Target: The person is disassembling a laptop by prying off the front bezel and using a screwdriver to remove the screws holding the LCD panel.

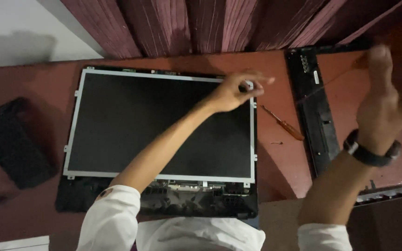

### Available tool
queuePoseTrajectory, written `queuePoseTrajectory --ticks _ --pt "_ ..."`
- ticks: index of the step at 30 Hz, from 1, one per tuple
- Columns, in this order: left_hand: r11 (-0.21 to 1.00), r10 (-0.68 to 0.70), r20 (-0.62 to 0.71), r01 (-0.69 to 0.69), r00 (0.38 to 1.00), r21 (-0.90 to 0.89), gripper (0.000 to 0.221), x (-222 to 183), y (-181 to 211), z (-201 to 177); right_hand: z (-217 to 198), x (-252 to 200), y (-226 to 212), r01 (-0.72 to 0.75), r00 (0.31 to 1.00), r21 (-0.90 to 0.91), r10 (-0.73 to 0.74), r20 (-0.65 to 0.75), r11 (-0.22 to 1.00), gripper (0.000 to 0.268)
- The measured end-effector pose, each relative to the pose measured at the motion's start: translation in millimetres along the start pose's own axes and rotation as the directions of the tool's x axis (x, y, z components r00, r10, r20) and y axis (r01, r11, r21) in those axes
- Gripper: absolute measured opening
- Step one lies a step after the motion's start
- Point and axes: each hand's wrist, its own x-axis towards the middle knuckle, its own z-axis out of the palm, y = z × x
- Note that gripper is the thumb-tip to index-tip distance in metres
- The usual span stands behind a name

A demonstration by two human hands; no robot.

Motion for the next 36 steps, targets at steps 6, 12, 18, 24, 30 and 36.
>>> queuePoseTrajectory --ticks 6,12,18,24,30,36 --pt "0.992 0.010 0.026 -0.006 1.000 -0.125 0.019 1 8 3 55 60 -31 0.059 0.986 0.421 -0.118 0.115 0.905 0.045" --pt "0.997 -0.079 -0.049 0.079 0.996 0.009 0.028 4 5 -1 65 39 5 0.013 0.976 0.165 -0.048 0.213 0.986 0.092" --pt "0.993 -0.069 -0.011 0.070 0.998 0.096 0.005 3 13 -3 65 49 -4 -0.010 0.970 0.209 -0.041 0.239 0.978 0.074" --pt "0.982 -0.171 0.021 0.168 0.985 0.084 0.009 3 20 -3 66 54 -13 0.018 0.967 0.226 -0.074 0.243 0.974 0.064" --pt "0.969 -0.205 0.028 0.199 0.978 0.146 0.011 3 17 -2 69 53 -17 -0.040 0.970 0.234 -0.018 0.243 0.971 0.056" --pt "0.976 -0.181 0.038 0.175 0.983 0.127 0.013 3 18 -2 66 54 -19 -0.011 0.970 0.219 -0.043 0.241 0.976 0.063"
